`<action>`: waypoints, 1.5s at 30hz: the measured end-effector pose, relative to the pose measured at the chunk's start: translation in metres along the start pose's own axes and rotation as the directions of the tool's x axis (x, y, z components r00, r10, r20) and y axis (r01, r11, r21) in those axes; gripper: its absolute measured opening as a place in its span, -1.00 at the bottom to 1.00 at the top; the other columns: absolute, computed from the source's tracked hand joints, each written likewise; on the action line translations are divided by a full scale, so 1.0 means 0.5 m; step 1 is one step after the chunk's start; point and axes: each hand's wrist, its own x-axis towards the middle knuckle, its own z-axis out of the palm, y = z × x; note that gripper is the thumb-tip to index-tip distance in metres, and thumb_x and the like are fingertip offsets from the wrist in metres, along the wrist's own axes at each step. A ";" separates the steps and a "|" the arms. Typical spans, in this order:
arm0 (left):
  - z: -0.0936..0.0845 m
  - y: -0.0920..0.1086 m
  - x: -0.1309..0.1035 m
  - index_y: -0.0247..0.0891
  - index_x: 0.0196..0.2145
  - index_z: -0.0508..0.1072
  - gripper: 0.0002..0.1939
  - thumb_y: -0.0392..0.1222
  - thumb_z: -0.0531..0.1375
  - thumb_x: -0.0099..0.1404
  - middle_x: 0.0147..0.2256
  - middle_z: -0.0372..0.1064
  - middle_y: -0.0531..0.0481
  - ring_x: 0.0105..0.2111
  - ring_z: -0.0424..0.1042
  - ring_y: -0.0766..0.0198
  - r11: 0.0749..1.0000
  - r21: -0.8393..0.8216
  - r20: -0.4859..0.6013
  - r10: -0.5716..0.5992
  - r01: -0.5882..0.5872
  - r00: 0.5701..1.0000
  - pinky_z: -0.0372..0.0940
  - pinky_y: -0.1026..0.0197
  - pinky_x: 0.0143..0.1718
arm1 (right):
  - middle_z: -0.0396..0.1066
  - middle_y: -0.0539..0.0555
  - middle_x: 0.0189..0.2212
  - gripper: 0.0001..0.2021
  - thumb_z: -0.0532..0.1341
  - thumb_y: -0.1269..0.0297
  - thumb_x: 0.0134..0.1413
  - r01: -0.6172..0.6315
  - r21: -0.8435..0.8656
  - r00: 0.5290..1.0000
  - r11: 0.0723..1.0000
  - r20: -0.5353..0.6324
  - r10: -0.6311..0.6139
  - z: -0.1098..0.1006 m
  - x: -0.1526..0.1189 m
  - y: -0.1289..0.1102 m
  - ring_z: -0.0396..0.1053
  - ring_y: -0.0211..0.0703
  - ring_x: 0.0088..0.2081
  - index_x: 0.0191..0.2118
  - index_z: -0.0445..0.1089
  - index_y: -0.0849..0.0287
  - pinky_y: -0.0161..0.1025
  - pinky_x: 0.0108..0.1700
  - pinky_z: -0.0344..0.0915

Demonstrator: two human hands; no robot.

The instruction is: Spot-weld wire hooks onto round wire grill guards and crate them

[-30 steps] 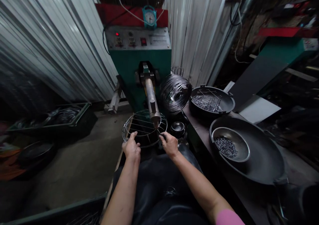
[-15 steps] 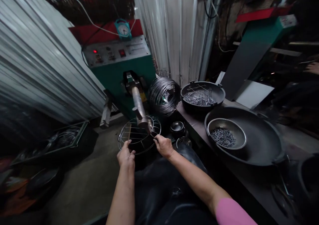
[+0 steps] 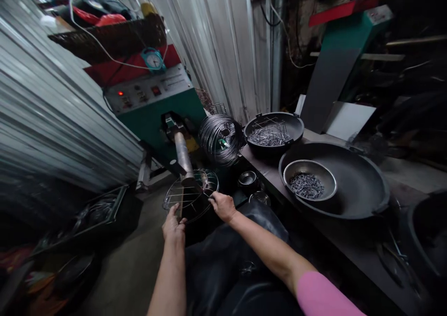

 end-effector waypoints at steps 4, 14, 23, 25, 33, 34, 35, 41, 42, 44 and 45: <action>-0.014 0.008 -0.002 -0.20 -0.51 0.18 -0.64 0.07 0.23 -0.10 -0.61 -0.04 0.16 -0.64 0.10 0.39 0.991 -0.104 0.156 -0.072 0.089 0.985 0.15 0.26 -0.62 | 0.47 0.07 -0.23 -0.74 0.10 0.22 0.16 0.109 0.036 0.992 0.993 0.064 -0.111 -0.023 -0.048 0.047 0.43 -0.20 -0.20 -0.05 0.27 0.15 -0.35 -0.20 0.25; -0.045 0.021 0.022 -0.18 -0.37 0.28 -0.69 0.09 0.16 0.06 -0.42 0.17 0.02 -0.44 0.28 0.28 0.940 -0.169 0.234 -0.255 0.298 0.938 0.32 0.01 -0.33 | 0.46 0.23 -0.33 -0.89 0.19 0.51 -0.06 0.653 -0.258 0.458 0.712 0.883 -0.100 0.090 -0.270 0.122 0.44 -0.03 -0.33 -0.36 0.45 0.28 -0.19 -0.39 0.34; -0.070 0.038 0.045 -0.23 -0.34 0.31 -0.69 0.02 0.20 0.02 -0.42 0.20 0.03 -0.45 0.28 0.32 0.966 -0.118 0.260 -0.195 0.232 0.946 0.31 0.05 -0.34 | 0.45 0.23 -0.30 -0.83 0.07 0.49 0.06 0.697 -0.211 0.369 0.685 0.925 -0.091 0.092 -0.272 0.130 0.45 -0.12 -0.41 -0.36 0.42 0.29 -0.29 -0.51 0.30; -0.058 0.051 0.055 -0.23 -0.36 0.32 -0.70 -0.03 0.24 -0.03 -0.45 0.17 0.06 -0.50 0.26 0.34 0.972 -0.088 0.273 -0.186 0.217 0.944 0.30 0.08 -0.37 | 0.46 0.24 -0.30 -0.84 0.08 0.50 0.03 0.698 -0.220 0.373 0.682 0.924 -0.084 0.093 -0.272 0.131 0.46 -0.09 -0.40 -0.31 0.41 0.31 -0.29 -0.52 0.30; -0.036 0.069 0.080 -0.27 -0.51 0.27 -0.75 -0.17 0.27 -0.11 -0.55 0.17 0.08 -0.62 0.22 0.38 0.963 -0.008 0.366 -0.248 0.270 0.897 0.16 0.29 -0.62 | 0.49 0.23 -0.41 -0.82 0.07 0.55 0.03 0.672 -0.256 0.404 0.695 0.913 -0.055 0.112 -0.281 0.112 0.47 -0.01 -0.36 -0.35 0.42 0.30 -0.23 -0.47 0.33; -0.039 0.069 0.082 -0.27 -0.52 0.26 -0.76 -0.18 0.27 -0.11 -0.56 0.17 0.08 -0.62 0.22 0.37 0.961 0.000 0.377 -0.256 0.276 0.890 0.15 0.29 -0.63 | 0.49 0.24 -0.39 -0.82 0.07 0.54 0.03 0.670 -0.256 0.406 0.697 0.912 -0.056 0.110 -0.280 0.112 0.47 -0.01 -0.36 -0.34 0.42 0.29 -0.24 -0.47 0.32; -0.042 0.070 0.083 -0.28 -0.52 0.26 -0.76 -0.19 0.28 -0.12 -0.57 0.18 0.08 -0.63 0.22 0.37 0.961 0.007 0.389 -0.258 0.278 0.884 0.16 0.29 -0.63 | 0.48 0.24 -0.38 -0.82 0.07 0.52 0.04 0.665 -0.260 0.414 0.700 0.909 -0.056 0.105 -0.277 0.113 0.47 -0.03 -0.36 -0.31 0.42 0.29 -0.25 -0.47 0.32; -0.049 0.075 0.087 -0.30 -0.52 0.28 -0.76 -0.19 0.27 -0.12 -0.57 0.21 0.07 -0.65 0.22 0.37 0.965 0.060 0.396 -0.259 0.257 0.881 0.19 0.25 -0.63 | 0.46 0.24 -0.33 -0.80 0.08 0.48 0.07 0.583 -0.261 0.444 0.770 0.895 -0.033 0.046 -0.261 0.123 0.45 -0.09 -0.34 -0.19 0.38 0.30 -0.30 -0.38 0.30; -0.046 0.074 0.088 -0.30 -0.52 0.27 -0.77 -0.20 0.27 -0.11 -0.57 0.21 0.08 -0.65 0.22 0.37 0.965 0.062 0.391 -0.257 0.253 0.884 0.19 0.25 -0.62 | 0.45 0.24 -0.31 -0.80 0.09 0.47 0.06 0.561 -0.258 0.443 0.787 0.896 -0.022 0.035 -0.259 0.124 0.45 -0.10 -0.33 -0.20 0.39 0.30 -0.30 -0.36 0.30; -0.041 0.071 0.090 -0.28 -0.52 0.26 -0.77 -0.21 0.26 -0.10 -0.58 0.18 0.09 -0.66 0.21 0.38 0.968 0.043 0.382 -0.245 0.248 0.891 0.19 0.25 -0.62 | 0.44 0.26 -0.28 -0.81 0.10 0.46 0.04 0.508 -0.263 0.450 0.820 0.893 0.007 0.015 -0.256 0.126 0.44 -0.10 -0.32 -0.23 0.41 0.31 -0.30 -0.34 0.30; -0.038 0.068 0.090 -0.28 -0.52 0.25 -0.77 -0.22 0.26 -0.09 -0.59 0.17 0.10 -0.67 0.19 0.39 0.968 0.028 0.375 -0.242 0.250 0.895 0.19 0.25 -0.63 | 0.44 0.25 -0.27 -0.82 0.10 0.46 0.04 0.481 -0.259 0.456 0.837 0.890 0.014 0.006 -0.254 0.127 0.44 -0.10 -0.31 -0.25 0.42 0.30 -0.30 -0.32 0.29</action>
